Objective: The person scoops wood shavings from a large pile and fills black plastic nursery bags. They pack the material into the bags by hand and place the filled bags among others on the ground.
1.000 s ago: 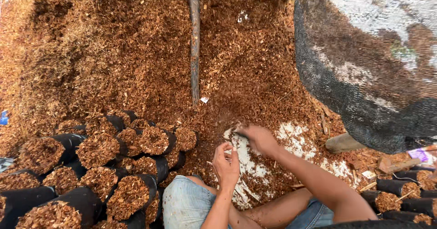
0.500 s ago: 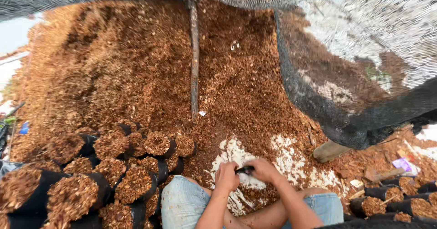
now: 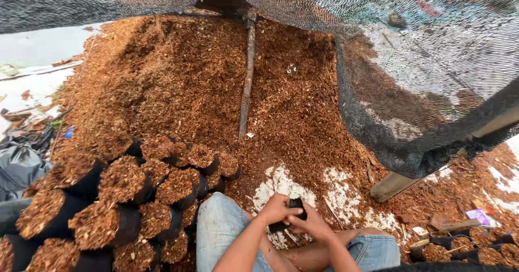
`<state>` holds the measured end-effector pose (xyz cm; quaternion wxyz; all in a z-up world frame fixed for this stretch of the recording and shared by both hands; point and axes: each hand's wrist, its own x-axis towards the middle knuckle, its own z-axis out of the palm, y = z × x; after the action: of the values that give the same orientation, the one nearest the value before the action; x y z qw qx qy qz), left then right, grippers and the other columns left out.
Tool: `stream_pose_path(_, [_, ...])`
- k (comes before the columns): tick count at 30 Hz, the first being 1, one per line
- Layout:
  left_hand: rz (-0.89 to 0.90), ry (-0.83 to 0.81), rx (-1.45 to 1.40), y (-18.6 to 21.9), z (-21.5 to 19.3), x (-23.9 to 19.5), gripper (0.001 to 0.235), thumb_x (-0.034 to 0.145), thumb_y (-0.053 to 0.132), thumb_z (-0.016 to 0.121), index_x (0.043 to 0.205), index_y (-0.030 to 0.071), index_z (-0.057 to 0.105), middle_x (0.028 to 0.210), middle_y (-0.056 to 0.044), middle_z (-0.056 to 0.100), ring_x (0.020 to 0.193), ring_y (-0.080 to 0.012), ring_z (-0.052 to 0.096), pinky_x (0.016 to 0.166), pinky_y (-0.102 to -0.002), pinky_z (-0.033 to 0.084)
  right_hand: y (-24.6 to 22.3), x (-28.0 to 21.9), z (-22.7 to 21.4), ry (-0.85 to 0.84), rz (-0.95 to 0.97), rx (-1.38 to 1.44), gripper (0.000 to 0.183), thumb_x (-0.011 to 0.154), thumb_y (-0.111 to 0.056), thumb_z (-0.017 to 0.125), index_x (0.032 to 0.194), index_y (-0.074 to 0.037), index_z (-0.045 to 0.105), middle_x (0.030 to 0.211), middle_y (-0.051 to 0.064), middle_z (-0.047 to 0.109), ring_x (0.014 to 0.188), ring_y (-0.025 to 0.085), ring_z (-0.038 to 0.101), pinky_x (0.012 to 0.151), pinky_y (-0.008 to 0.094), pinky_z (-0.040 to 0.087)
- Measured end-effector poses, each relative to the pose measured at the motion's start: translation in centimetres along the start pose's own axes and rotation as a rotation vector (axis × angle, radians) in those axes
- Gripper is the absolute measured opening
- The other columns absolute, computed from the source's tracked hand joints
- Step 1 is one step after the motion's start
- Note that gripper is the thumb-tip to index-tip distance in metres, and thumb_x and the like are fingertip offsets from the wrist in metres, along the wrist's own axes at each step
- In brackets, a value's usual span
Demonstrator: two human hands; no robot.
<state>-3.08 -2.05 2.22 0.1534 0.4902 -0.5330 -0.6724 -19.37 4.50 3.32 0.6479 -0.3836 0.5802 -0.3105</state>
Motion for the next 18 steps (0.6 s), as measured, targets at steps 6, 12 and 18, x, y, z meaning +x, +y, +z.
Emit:
stream_pose_path(6, [0.036, -0.171, -0.404, -4.0, 0.3, 3.2, 0.020, 0.098, 0.011, 0.074, 0.095, -0.008, 0.068, 0.093, -0.021, 0.071, 0.094, -0.0302, 0.075, 0.087, -0.039, 0.068, 0.5, 0.3, -1.3, 0.110, -0.066, -0.027, 0.047, 0.081, -0.014, 0.085, 0.122, -0.002, 0.066, 0.107, 0.018, 0.073, 0.092, 0.032, 0.079, 0.071, 0.036, 0.070])
stream_pose_path(12, [0.063, -0.087, -0.194, -2.6, 0.5, 0.6, 0.020, 0.089, 0.002, 0.082, 0.085, 0.004, 0.062, 0.077, -0.012, 0.071, 0.074, -0.0191, 0.076, 0.069, -0.027, 0.069, 0.1, -0.9, -1.8, -0.077, -0.061, -0.051, 0.066, 0.078, -0.020, 0.086, 0.137, -0.007, 0.059, 0.132, 0.018, 0.067, 0.111, 0.032, 0.075, 0.088, 0.039, 0.070])
stream_pose_path(18, [0.156, -0.048, -0.084, -3.7, 1.1, 0.4, 0.023, 0.094, 0.026, 0.083, 0.088, 0.008, 0.070, 0.065, -0.007, 0.069, 0.048, -0.0124, 0.066, 0.045, -0.023, 0.058, 3.8, 2.1, -3.0, -0.067, -0.174, 0.001, 0.050, 0.078, -0.007, 0.088, 0.123, -0.008, 0.065, 0.097, 0.013, 0.072, 0.088, 0.027, 0.075, 0.066, 0.043, 0.069])
